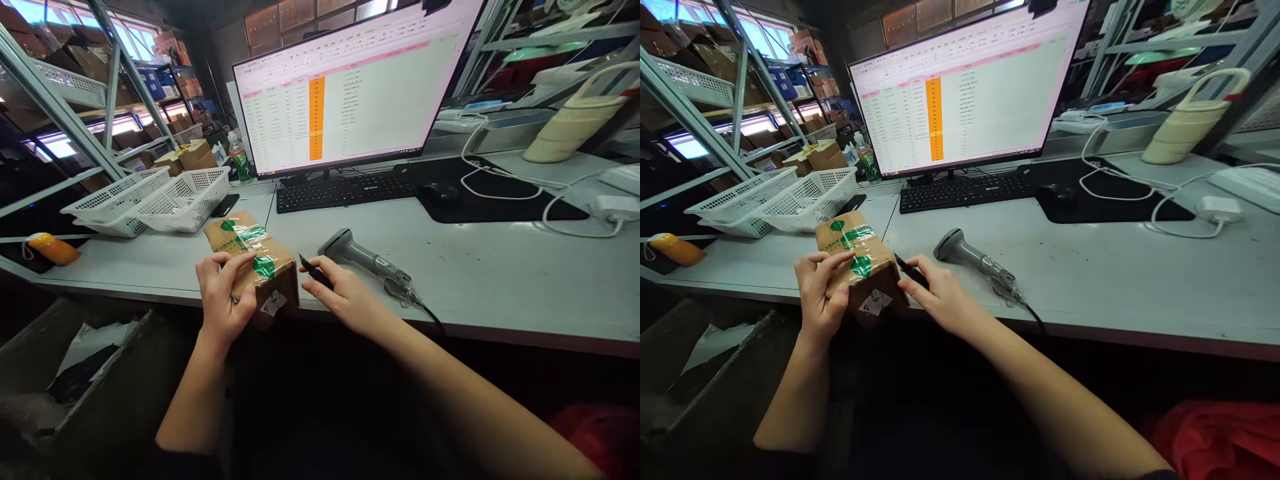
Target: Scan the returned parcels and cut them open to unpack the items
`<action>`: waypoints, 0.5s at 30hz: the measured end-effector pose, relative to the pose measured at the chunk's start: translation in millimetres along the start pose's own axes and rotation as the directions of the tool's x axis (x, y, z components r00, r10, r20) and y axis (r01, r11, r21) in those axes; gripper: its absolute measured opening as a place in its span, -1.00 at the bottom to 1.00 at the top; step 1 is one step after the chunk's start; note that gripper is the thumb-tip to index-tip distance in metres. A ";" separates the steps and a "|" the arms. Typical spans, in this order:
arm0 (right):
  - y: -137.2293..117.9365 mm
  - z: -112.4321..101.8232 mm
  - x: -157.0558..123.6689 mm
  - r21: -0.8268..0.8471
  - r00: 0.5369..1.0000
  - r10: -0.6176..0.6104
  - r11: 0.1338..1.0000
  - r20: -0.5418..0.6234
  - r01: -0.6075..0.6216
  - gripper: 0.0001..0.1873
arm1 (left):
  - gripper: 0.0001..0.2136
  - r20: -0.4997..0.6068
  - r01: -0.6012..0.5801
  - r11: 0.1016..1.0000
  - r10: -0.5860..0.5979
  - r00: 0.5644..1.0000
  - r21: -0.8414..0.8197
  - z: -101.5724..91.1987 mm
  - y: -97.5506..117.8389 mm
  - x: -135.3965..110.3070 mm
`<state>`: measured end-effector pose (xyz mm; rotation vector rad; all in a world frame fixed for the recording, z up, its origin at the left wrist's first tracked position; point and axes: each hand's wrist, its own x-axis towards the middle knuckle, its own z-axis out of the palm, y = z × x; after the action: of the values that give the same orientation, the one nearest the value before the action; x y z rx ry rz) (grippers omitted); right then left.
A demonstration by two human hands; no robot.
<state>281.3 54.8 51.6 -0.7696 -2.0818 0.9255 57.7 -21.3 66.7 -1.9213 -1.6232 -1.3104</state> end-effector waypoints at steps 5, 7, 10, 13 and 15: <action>-10.5 -0.7 -3.0 -0.124 0.996 -0.031 0.991 0.085 0.041 -0.71 | -0.62 0.303 -0.115 0.990 0.134 0.944 -0.081 -25.5 -11.2 29.2; -11.8 0.4 -2.9 -0.135 0.998 -0.060 0.989 0.035 0.065 -0.70 | -0.63 0.404 -0.159 0.975 0.208 0.891 -0.153 -31.7 -19.6 44.7; -11.0 0.1 -0.2 -0.110 0.995 -0.094 0.990 -0.032 0.090 -0.66 | -0.59 0.531 -0.263 0.943 0.333 0.779 -0.204 -31.9 -29.7 66.1; -10.4 -5.3 2.1 -0.064 0.990 -0.137 0.989 -0.035 0.135 -0.68 | -0.58 0.647 -0.296 0.926 0.377 0.663 -0.235 -26.7 -30.8 82.6; -11.8 -9.6 1.3 -0.118 0.985 -0.169 0.979 -0.020 0.166 -0.69 | -0.61 0.685 -0.286 0.935 0.348 0.639 -0.208 -23.0 -26.2 91.6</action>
<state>285.5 52.6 66.1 -0.6507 -2.1518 0.7026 18.8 27.0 142.6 -2.8391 -1.3906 -0.4804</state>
